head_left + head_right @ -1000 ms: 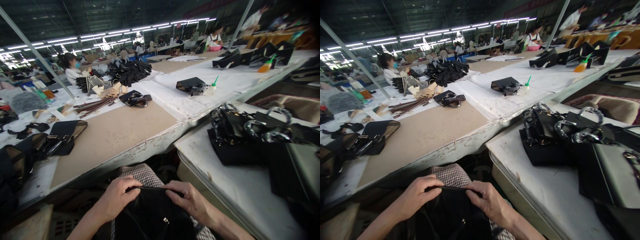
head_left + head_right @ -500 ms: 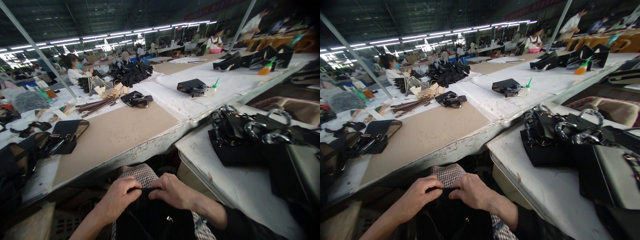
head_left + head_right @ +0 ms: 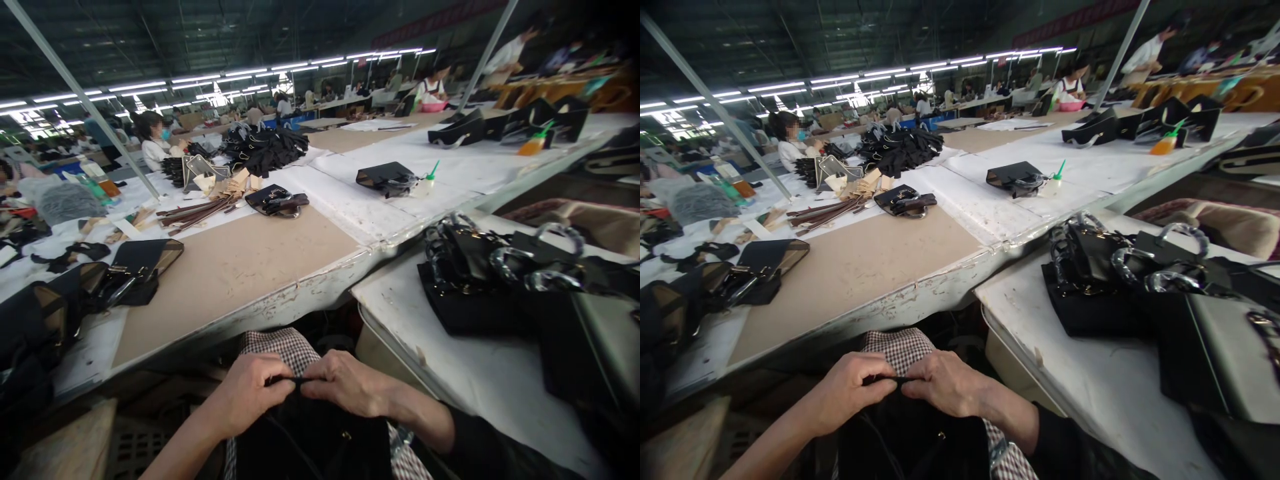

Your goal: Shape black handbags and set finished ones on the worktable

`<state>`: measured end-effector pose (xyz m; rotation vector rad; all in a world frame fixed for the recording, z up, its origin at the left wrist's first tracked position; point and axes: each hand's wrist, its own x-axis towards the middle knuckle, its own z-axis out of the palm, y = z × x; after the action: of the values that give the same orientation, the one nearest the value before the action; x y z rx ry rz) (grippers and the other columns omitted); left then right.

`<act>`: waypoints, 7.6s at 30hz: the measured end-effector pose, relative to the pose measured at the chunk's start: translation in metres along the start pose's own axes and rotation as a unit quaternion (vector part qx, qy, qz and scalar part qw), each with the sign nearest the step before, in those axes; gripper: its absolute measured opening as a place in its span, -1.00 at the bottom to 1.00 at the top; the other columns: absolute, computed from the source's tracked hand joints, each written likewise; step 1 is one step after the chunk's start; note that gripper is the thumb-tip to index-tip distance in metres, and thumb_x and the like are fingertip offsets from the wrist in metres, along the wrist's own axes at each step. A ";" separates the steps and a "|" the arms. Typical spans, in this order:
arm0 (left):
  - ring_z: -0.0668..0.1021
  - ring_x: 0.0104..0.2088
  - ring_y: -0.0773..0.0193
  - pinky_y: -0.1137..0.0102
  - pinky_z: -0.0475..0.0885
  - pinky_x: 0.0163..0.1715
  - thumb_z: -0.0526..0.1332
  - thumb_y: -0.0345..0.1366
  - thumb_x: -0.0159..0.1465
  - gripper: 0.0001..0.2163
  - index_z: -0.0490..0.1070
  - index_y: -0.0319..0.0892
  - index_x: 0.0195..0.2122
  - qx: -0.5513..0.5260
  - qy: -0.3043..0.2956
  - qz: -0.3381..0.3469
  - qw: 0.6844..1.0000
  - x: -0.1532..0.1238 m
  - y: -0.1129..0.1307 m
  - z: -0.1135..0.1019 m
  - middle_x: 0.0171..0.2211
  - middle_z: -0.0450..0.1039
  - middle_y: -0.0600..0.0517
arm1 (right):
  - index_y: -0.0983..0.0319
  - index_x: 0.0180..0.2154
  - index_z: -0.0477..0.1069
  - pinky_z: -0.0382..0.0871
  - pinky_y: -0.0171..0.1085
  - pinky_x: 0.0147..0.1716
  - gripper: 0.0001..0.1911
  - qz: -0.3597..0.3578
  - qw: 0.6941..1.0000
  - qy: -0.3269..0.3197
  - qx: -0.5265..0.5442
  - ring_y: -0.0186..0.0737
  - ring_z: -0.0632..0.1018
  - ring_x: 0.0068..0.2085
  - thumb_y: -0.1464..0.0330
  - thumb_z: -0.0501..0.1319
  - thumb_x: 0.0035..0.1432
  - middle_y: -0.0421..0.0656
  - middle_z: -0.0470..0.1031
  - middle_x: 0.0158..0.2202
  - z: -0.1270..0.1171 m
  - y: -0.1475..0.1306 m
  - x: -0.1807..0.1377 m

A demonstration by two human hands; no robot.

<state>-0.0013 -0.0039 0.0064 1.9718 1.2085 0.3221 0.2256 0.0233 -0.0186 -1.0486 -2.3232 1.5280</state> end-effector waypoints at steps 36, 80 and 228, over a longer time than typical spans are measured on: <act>0.55 -0.26 0.14 0.40 0.36 -0.30 0.26 -0.29 0.15 -0.78 0.58 -0.17 -0.20 -0.109 -0.033 -0.185 0.976 -0.020 0.001 -0.018 -0.29 0.60 0.09 | 0.17 -0.08 0.59 0.38 -0.32 -0.19 -0.69 -0.105 0.988 -0.112 0.023 -0.18 0.57 -0.20 0.40 0.35 0.08 -0.24 0.62 -0.20 -0.020 0.013 0.046; 0.52 -0.25 0.21 0.47 0.37 -0.35 0.16 -0.57 -0.05 -0.46 0.47 -0.22 0.01 -0.340 0.005 -0.206 0.918 -0.073 0.019 -0.007 -0.24 0.53 0.08 | 0.20 -0.13 0.60 0.38 -0.36 -0.29 -0.74 -0.131 0.968 -0.205 -0.069 -0.22 0.56 -0.28 0.46 0.31 0.10 -0.26 0.61 -0.30 -0.030 -0.035 0.062; 0.57 -0.25 0.23 0.41 0.36 -0.16 0.22 -0.26 0.41 -0.83 0.61 -0.14 -0.20 0.120 -0.095 0.264 0.952 0.102 0.053 0.043 -0.31 0.58 0.04 | 0.17 -0.33 0.37 0.19 -0.26 -0.38 -0.67 0.187 0.953 0.207 -0.116 -0.19 0.57 -0.38 0.34 -0.08 0.43 -0.21 0.52 -0.44 0.008 0.009 -0.129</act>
<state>0.1095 0.0479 -0.0008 2.4633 0.6036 0.2475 0.3209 -0.0621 -0.0007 -1.7595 -2.1161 1.0051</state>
